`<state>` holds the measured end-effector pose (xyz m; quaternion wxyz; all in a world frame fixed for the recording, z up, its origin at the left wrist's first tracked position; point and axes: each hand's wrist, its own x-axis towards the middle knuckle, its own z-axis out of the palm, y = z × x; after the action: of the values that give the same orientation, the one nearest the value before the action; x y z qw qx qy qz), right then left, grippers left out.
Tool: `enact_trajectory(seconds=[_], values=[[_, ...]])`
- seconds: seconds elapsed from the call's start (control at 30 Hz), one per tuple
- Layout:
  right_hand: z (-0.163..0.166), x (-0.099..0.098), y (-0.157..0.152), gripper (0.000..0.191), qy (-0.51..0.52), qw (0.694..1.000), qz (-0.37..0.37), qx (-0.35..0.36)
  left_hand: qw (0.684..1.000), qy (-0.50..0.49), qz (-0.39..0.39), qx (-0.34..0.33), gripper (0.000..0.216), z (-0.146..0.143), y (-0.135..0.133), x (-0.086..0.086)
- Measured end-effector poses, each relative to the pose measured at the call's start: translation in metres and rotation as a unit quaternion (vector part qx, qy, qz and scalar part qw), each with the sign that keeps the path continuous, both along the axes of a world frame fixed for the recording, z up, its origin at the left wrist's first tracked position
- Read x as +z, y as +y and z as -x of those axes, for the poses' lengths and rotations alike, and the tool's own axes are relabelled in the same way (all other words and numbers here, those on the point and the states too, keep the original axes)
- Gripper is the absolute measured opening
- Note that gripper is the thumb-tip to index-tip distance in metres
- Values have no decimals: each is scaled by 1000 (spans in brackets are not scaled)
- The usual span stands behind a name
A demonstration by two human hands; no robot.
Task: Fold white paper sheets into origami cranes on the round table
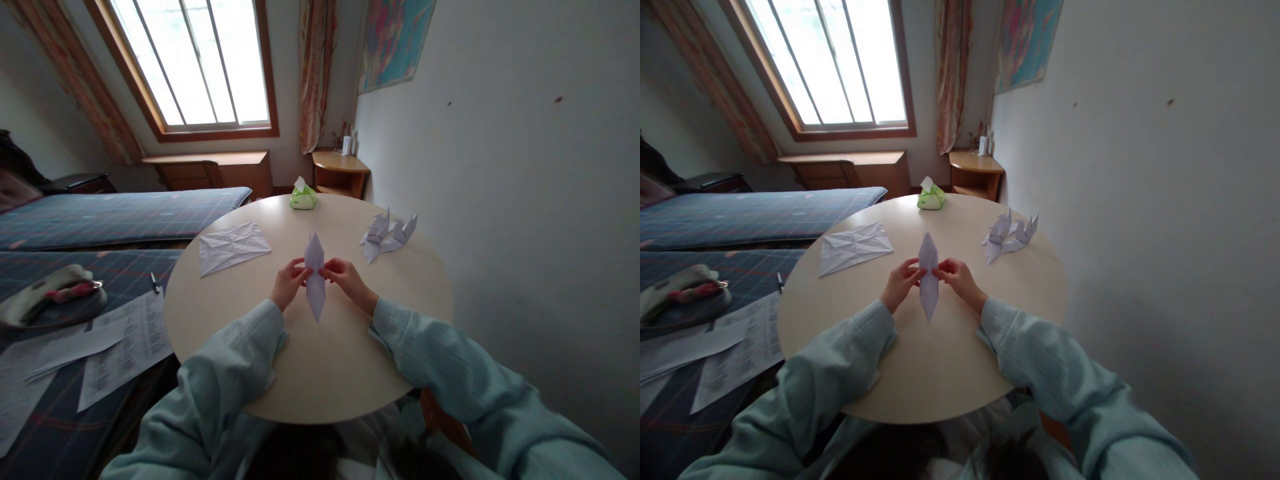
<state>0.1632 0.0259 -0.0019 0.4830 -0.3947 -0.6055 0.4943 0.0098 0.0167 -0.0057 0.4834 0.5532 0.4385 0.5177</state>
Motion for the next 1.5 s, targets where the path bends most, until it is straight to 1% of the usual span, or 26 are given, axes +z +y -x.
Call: enact_trajectory(seconds=[0.03, 0.1, 0.17, 0.2, 0.3, 0.37, 0.47, 0.57, 0.63, 0.7, 0.8, 0.93, 0.97, 1.03, 1.1, 1.17, 1.23, 1.33, 1.4, 1.5], values=[[-1, 1, 0, 29, 0, 1000, -16, -18, 1000, 17, -13, 0, 40, 0, 0, 0], [-2, 4, -2, 28, 5, 997, -57, -59, 997, 54, -56, 20, 30, 1, 0, 2], [-3, 6, -4, 27, 12, 992, -87, -86, 991, 74, -92, 56, 26, 1, -2, 5], [-3, 8, -6, 26, 18, 991, -91, -92, 991, 73, -94, 68, 25, 1, -4, 7], [-2, 12, -12, 24, 48, 992, -79, -83, 995, 40, -63, 63, 29, -1, -9, 13], [-1, 15, -16, 23, 69, 992, -87, -66, 997, 12, -55, 55, 31, -4, -12, 16], [-1, 16, -19, 21, 78, 989, -120, -49, 996, -23, -74, 52, 31, -6, -14, 17], [-1, 14, -16, 19, 62, 989, -132, -36, 995, -36, -85, 31, 33, -7, -13, 16], [-2, 12, -13, 20, 49, 990, -126, -26, 996, -37, -80, 8, 35, -6, -12, 14], [-2, 10, -9, 22, 36, 993, -113, -15, 997, -33, -68, -3, 32, -6, -10, 10], [-1, 5, -5, 25, 15, 996, -90, 0, 998, -47, -49, 2, 29, -5, -6, 5], [1, -1, -5, 27, 29, 998, -46, 11, 996, -80, -26, 6, 39, -4, -3, 2], [1, -2, -5, 31, 39, 999, -36, 8, 997, -79, -20, 9, 42, -4, -3, 2], [1, -3, -5, 45, 56, 998, -21, -15, 998, -65, -3, 13, 46, -4, -3, 2], [1, -3, -3, 55, 68, 997, -8, -37, 999, -45, 19, 2, 49, -3, -4, 2], [-1, -4, 0, 52, 72, 997, 8, -37, 999, -30, 38, -21, 48, -3, -4, 1], [-3, -4, 2, 43, 68, 997, 18, -18, 997, -23, 57, -52, 43, -3, -4, -1], [-4, -4, 3, 33, 59, 998, 14, 0, 991, -14, 91, -93, 39, -4, -3, -5], [-4, -5, 3, 30, 55, 998, 11, 0, 989, -3, 104, -101, 39, -4, -3, -6], [-3, -4, 3, 30, 53, 999, 2, 7, 991, 38, 93, -83, 38, -3, -3, -6]])
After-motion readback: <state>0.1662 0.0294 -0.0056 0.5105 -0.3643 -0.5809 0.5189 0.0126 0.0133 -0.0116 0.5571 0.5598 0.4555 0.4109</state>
